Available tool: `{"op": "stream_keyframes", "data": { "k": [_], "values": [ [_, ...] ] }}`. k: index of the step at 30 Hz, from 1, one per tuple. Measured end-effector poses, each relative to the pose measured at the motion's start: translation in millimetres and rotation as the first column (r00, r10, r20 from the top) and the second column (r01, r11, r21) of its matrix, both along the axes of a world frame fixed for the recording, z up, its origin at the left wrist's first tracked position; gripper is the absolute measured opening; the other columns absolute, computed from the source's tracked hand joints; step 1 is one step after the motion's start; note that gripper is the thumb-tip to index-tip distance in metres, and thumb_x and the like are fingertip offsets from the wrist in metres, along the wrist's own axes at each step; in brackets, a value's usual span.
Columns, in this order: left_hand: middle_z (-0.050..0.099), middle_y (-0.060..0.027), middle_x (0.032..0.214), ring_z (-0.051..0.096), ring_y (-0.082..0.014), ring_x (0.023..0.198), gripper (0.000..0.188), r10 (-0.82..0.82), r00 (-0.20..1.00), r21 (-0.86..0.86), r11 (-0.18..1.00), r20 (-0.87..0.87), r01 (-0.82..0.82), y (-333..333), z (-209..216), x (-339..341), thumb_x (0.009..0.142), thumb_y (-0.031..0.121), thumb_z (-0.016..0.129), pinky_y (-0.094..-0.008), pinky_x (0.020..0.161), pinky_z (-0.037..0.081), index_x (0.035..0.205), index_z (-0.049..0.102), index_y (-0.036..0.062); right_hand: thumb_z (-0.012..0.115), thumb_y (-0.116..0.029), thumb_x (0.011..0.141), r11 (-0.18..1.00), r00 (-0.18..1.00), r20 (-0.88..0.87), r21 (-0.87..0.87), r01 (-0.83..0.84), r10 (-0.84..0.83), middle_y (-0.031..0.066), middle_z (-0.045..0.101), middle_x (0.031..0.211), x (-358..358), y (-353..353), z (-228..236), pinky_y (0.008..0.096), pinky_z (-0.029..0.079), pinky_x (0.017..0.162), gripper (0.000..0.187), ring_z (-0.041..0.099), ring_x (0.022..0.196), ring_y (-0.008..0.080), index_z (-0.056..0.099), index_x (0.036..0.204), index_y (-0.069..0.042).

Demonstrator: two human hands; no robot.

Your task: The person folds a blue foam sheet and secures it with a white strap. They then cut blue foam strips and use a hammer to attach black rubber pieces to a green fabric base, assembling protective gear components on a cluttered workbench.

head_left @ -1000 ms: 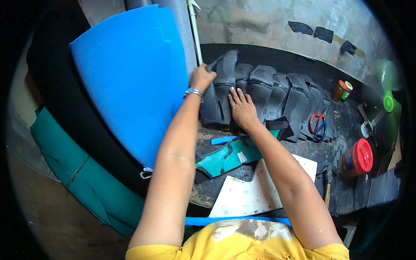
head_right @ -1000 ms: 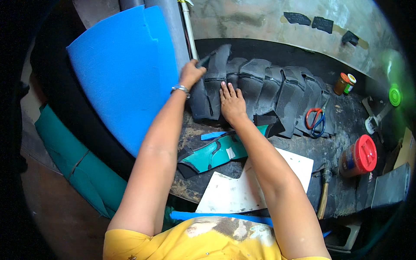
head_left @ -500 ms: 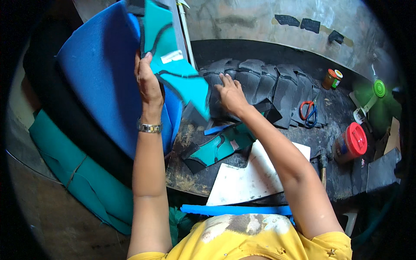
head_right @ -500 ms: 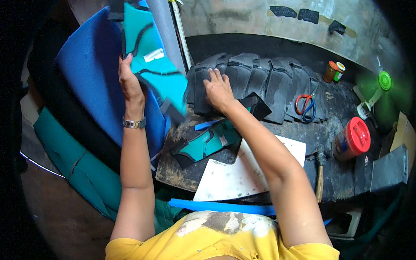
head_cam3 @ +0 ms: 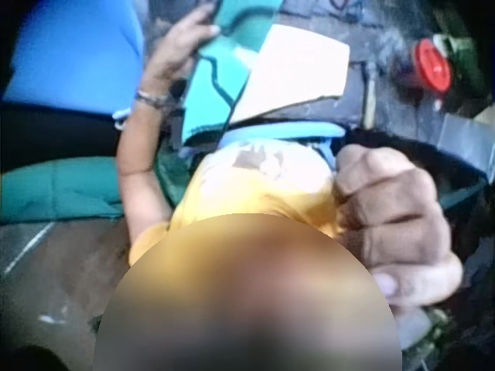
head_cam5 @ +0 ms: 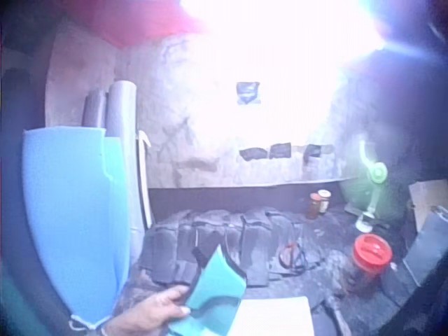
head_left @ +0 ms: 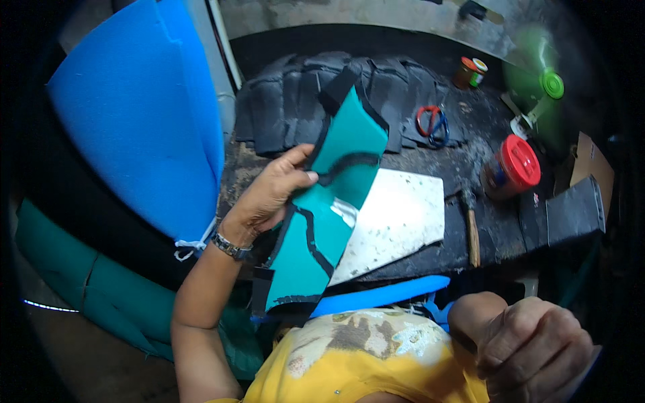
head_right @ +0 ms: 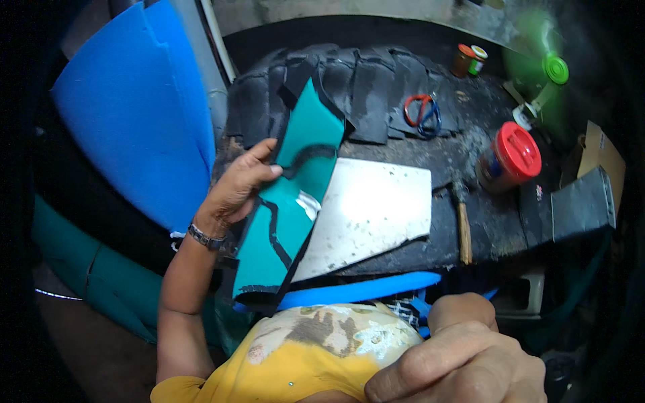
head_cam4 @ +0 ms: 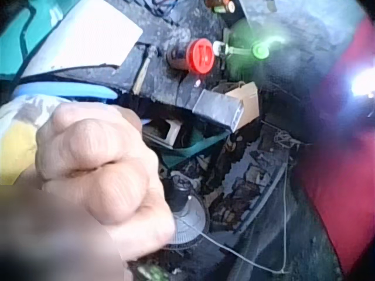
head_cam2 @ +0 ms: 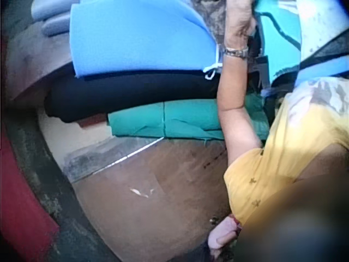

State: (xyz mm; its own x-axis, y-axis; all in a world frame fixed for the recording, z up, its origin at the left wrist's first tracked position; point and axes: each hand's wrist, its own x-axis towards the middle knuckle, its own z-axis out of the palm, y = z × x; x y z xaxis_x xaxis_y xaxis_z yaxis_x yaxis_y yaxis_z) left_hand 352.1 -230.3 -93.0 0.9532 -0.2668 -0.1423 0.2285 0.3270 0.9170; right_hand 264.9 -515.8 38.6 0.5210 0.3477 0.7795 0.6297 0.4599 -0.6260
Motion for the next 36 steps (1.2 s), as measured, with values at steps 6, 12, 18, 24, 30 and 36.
{"op": "stream_keyframes", "data": {
  "k": [6,12,18,24,30,36],
  "values": [
    [0.057,-0.0096,0.128,0.056,-0.0139,0.112,0.053,-0.416,0.899,0.387,0.813,-0.137,0.435,-47,-46,3,0.094,-0.003,0.051,-0.0286,0.098,0.046,0.145,0.039,0.0027,0.066,-0.027,0.093,0.896,0.976,-0.014,0.394,0.206,-0.218,0.0014,0.054,0.072,-19,12,-32,0.0296,0.04,0.055,0.019,0.047,0.066,0.0172,0.057,0.1,-0.012],
    [0.064,-0.0164,0.115,0.062,-0.0206,0.099,0.053,-0.587,0.78,0.731,0.432,-0.217,0.528,-72,-43,16,0.095,0.007,0.054,-0.0339,0.092,0.048,0.147,0.045,0.0124,0.055,-0.02,0.098,0.884,0.885,-0.096,0.073,0.462,-0.455,0.0051,0.058,0.082,9,-50,-64,0.0302,0.047,0.064,0.02,0.055,0.071,0.017,0.062,0.108,-0.004],
    [0.063,-0.0216,0.107,0.064,-0.033,0.092,0.059,-0.75,0.642,0.952,0.055,-0.16,0.302,-86,-29,35,0.094,0.013,0.057,-0.0416,0.086,0.05,0.15,0.039,0.0194,0.055,-0.023,0.1,-0.221,0.418,0.587,-0.726,0.652,-0.694,0.0195,0.058,0.108,105,-116,-175,0.0408,0.051,0.084,0.041,0.06,0.095,0.0328,0.054,0.135,-0.001],
    [0.04,-0.0294,0.147,0.054,-0.0391,0.124,0.078,-0.911,0.284,0.953,-0.297,-0.3,0.055,-82,18,49,0.094,0.011,0.06,-0.0491,0.101,0.044,0.157,0.023,0.0356,0.052,-0.016,0.099,-0.214,0.459,0.442,-0.858,0.467,-0.771,0.0232,0.054,0.115,110,-139,-249,0.0473,0.049,0.088,0.053,0.058,0.102,0.0402,0.037,0.149,-0.004],
    [0.035,-0.0263,0.154,0.049,-0.039,0.131,0.067,-0.814,0.295,0.84,-0.373,-0.5,0.393,-79,59,45,0.084,0.003,0.058,-0.0497,0.103,0.043,0.148,0.047,0.0192,0.052,-0.013,0.1,0.277,0.478,-0.035,-0.85,0.448,-0.878,0.0207,0.061,0.094,81,-119,-192,0.0384,0.049,0.079,0.051,0.064,0.085,0.031,0.039,0.148,-0.003],
    [0.034,-0.0329,0.151,0.048,-0.0413,0.131,0.053,-0.817,0.43,0.908,-0.418,-0.385,0.019,-109,8,-31,0.099,0.022,0.041,-0.0531,0.108,0.036,0.152,0.04,0.0139,0.059,-0.007,0.097,0.473,0.793,-0.064,-0.83,0.295,-0.606,0.0111,0.059,0.083,54,-92,-172,0.0264,0.047,0.063,0.046,0.056,0.067,0.0129,0.046,0.14,0.003]
  ]
}}
